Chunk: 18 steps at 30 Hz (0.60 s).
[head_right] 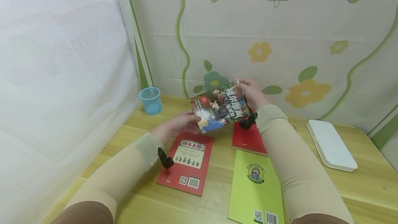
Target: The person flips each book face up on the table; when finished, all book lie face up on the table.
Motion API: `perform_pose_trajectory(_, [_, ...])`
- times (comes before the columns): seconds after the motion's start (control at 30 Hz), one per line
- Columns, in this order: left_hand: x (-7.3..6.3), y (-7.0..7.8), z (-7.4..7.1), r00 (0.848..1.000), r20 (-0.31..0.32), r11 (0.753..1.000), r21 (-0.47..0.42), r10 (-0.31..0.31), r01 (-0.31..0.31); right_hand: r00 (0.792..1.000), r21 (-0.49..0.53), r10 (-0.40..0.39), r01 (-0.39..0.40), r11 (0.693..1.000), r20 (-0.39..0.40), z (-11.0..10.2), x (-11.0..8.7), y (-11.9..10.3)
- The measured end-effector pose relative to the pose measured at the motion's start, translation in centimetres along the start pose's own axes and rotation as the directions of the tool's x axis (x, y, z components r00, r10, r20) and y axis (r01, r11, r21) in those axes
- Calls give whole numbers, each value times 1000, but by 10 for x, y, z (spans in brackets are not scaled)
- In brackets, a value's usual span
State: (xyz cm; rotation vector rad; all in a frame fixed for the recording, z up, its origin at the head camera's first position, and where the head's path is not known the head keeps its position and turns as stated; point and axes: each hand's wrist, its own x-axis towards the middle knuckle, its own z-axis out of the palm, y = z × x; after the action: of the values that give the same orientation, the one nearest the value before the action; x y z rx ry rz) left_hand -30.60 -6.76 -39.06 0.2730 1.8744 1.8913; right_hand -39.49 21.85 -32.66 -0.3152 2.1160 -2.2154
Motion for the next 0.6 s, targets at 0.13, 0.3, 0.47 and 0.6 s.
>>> perform_pose_trajectory(0.13, [0,1,-1,1000,-27,999,-37,-2,1,1000,-34,21,-21,999,-4,0,1,0])
perform_pose_trajectory(0.3, [2,0,-2,999,-48,998,-68,2,-5,999,-104,43,-43,994,0,0,1,1])
perform_pose_trajectory(0.47, [1,0,-3,996,-86,996,-84,-18,11,998,-144,40,-34,989,38,-2,-1,2])
perform_pose_trajectory(0.6, [0,1,-7,997,-74,998,-60,-3,-1,995,-164,46,-32,986,84,-3,-4,1])
